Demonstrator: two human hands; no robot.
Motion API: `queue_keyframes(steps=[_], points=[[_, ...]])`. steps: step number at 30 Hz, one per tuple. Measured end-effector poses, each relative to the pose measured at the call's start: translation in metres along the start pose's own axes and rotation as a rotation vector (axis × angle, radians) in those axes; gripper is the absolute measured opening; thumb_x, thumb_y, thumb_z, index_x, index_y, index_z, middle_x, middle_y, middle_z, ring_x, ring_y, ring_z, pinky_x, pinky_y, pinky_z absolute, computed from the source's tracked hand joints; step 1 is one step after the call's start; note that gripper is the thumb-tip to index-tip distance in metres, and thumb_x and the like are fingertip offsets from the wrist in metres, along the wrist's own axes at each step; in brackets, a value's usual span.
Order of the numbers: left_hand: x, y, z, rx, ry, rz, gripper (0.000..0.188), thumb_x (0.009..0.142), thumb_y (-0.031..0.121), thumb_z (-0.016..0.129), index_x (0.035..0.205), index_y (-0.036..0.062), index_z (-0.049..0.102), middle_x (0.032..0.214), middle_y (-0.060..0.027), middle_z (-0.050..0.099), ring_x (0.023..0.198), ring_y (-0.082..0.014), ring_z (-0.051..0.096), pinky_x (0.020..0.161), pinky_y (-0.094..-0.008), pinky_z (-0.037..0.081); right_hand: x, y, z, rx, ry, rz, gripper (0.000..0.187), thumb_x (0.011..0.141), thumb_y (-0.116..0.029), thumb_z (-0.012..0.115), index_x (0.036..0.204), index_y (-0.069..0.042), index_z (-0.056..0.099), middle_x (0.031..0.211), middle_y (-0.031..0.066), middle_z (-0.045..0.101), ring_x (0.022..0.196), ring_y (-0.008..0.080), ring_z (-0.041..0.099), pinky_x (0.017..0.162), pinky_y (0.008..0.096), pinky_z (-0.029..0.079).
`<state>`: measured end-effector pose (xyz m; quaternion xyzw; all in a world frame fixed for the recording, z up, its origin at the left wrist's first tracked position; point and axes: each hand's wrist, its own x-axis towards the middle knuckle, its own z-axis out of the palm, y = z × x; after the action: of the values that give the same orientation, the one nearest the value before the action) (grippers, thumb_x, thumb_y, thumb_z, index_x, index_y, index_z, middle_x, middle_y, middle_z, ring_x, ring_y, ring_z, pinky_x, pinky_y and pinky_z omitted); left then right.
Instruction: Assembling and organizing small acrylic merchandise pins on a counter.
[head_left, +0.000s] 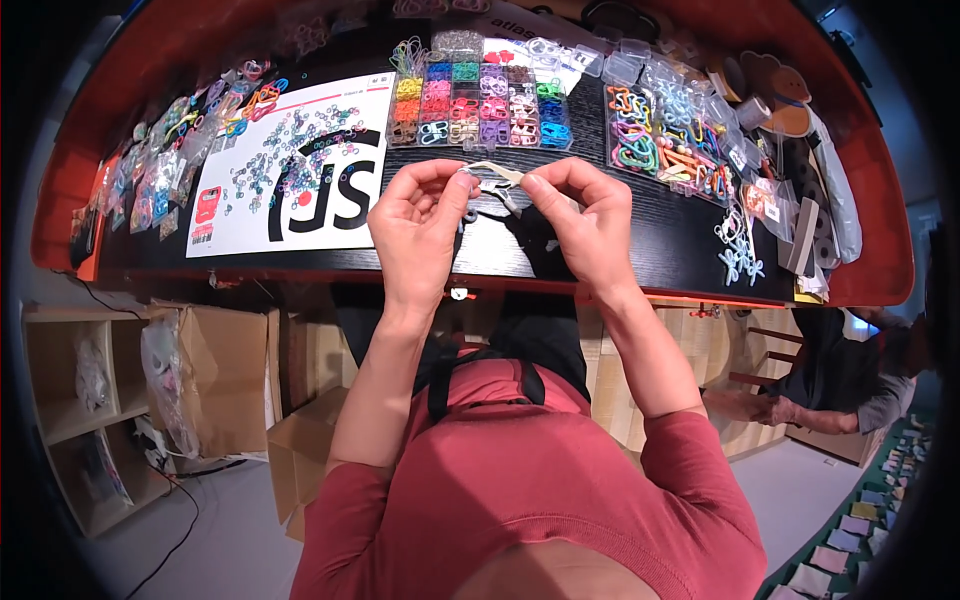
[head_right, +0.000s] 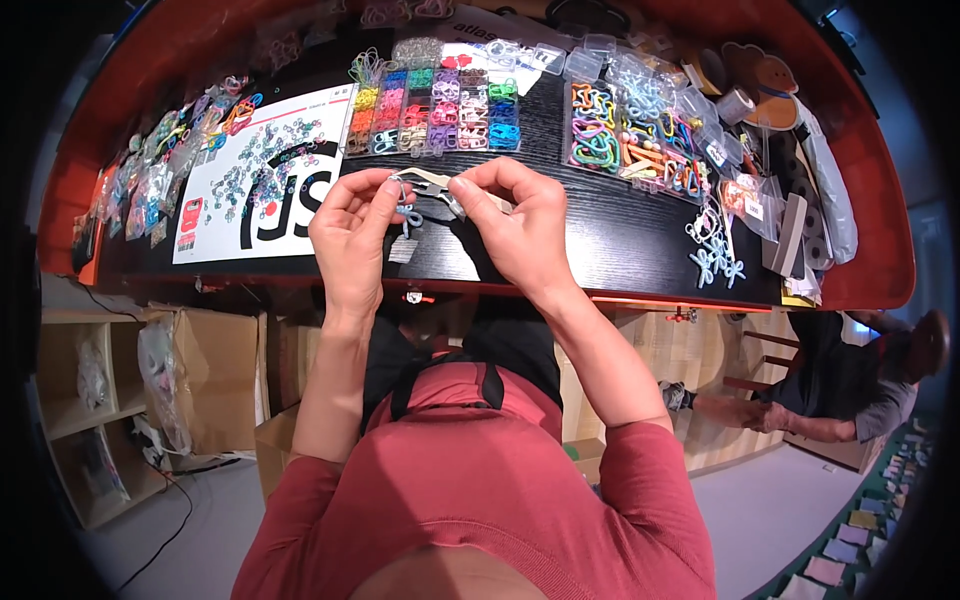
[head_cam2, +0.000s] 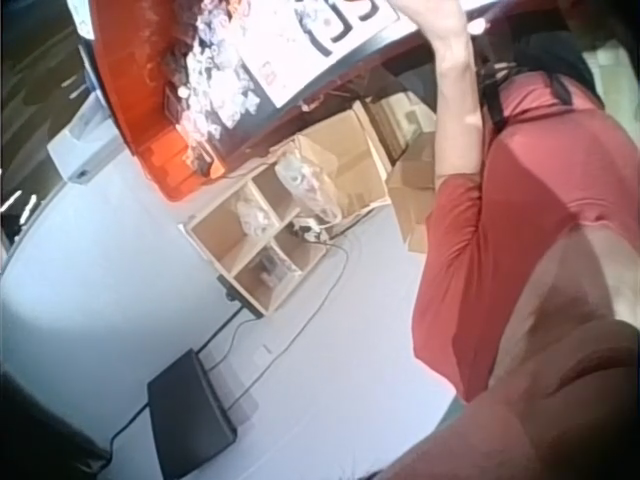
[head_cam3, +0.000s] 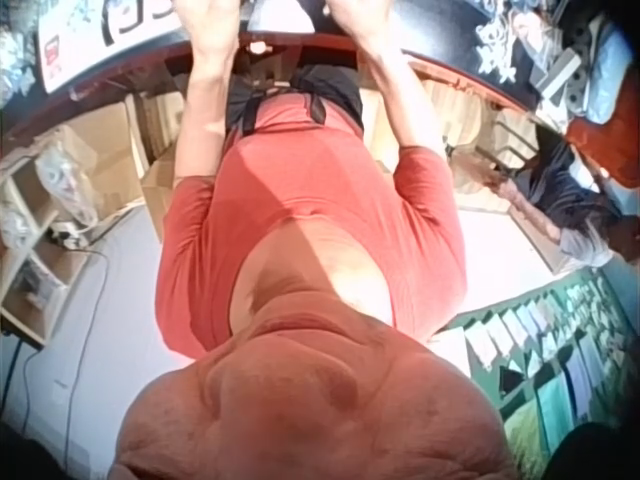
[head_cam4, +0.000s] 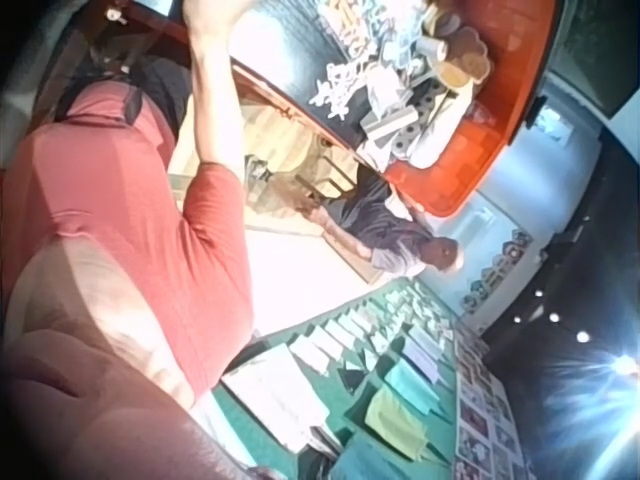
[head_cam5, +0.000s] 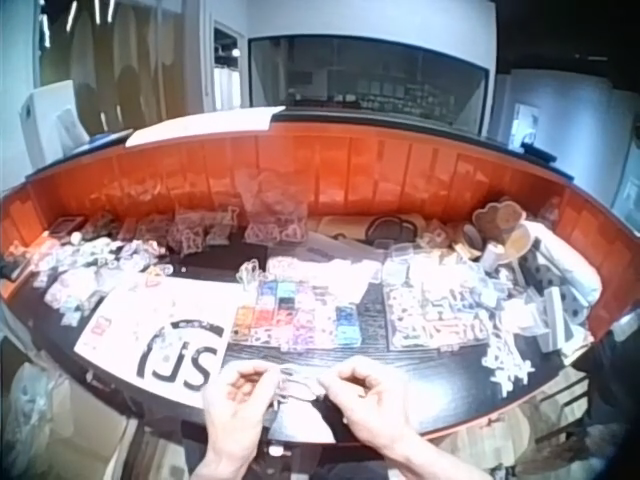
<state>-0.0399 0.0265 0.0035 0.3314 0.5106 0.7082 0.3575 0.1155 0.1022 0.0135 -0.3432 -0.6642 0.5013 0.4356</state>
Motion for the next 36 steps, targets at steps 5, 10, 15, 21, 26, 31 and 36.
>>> queue_keyframes(steps=[5,10,15,21,26,31,36], points=[[0.001,0.000,-0.007,0.061,0.009,0.049,0.009,0.096,0.006,0.065,0.103,0.0001,0.064,0.091,-0.0076,0.070,0.083,-0.0109,0.066,0.068,-0.0208,0.049,-0.001,0.000,0.004,0.089,-0.050,0.104,0.011,0.090,-0.009,0.073,0.089,0.001,0.071,0.080,0.0003,0.068,0.074,0.0046,0.060,0.065,0.0217,0.047],[0.000,0.006,-0.030,-0.133,0.052,-0.079,0.010,0.093,0.003,0.067,0.101,-0.0008,0.064,0.089,-0.0076,0.070,0.077,-0.0090,0.064,0.063,-0.0194,0.046,-0.001,0.011,-0.022,-0.155,0.122,-0.122,0.009,0.089,-0.007,0.073,0.092,0.001,0.072,0.082,0.0024,0.068,0.068,0.0073,0.058,0.064,0.0220,0.046],[-0.002,0.011,-0.054,-0.062,0.071,-0.141,0.011,0.093,0.005,0.068,0.101,-0.0012,0.064,0.088,-0.0074,0.069,0.075,-0.0084,0.063,0.063,-0.0194,0.046,-0.007,0.037,-0.069,-0.782,0.267,-0.338,0.013,0.080,-0.010,0.079,0.091,-0.006,0.074,0.084,0.0072,0.066,0.073,0.0235,0.064,0.069,0.0342,0.048],[-0.006,0.005,-0.059,-0.035,0.086,-0.160,0.009,0.093,0.004,0.068,0.099,-0.0010,0.065,0.086,-0.0063,0.068,0.073,-0.0071,0.061,0.062,-0.0190,0.045,-0.003,0.029,-0.058,-1.059,0.252,-0.481,0.014,0.078,-0.009,0.078,0.092,-0.008,0.073,0.093,0.0058,0.065,0.089,0.0233,0.062,0.078,0.0365,0.043],[-0.009,0.001,-0.053,0.006,0.086,-0.145,0.011,0.094,0.008,0.069,0.101,0.0001,0.065,0.086,-0.0058,0.068,0.074,-0.0076,0.061,0.062,-0.0194,0.045,-0.015,0.008,0.022,-0.791,-0.003,-0.366,0.022,0.079,-0.025,0.080,0.082,-0.007,0.067,0.079,0.0071,0.061,0.074,0.0285,0.061,0.070,0.0402,0.045],[-0.013,0.006,-0.055,-0.018,0.102,-0.162,0.011,0.092,0.005,0.070,0.100,-0.0003,0.066,0.086,-0.0060,0.068,0.072,-0.0072,0.060,0.061,-0.0191,0.044,-0.009,0.011,0.057,-0.920,-0.058,-0.457,0.025,0.077,-0.022,0.080,0.088,-0.005,0.065,0.082,0.0082,0.060,0.078,0.0294,0.061,0.069,0.0414,0.045],[-0.012,0.012,-0.057,-0.032,0.098,-0.142,0.008,0.092,0.005,0.070,0.098,0.0006,0.068,0.083,-0.0046,0.069,0.069,-0.0054,0.059,0.059,-0.0181,0.043,-0.003,0.003,0.036,-0.408,-0.127,-0.332,0.022,0.082,0.002,0.071,0.103,-0.003,0.068,0.078,0.0108,0.062,0.069,0.0279,0.064,0.063,0.0359,0.050]])
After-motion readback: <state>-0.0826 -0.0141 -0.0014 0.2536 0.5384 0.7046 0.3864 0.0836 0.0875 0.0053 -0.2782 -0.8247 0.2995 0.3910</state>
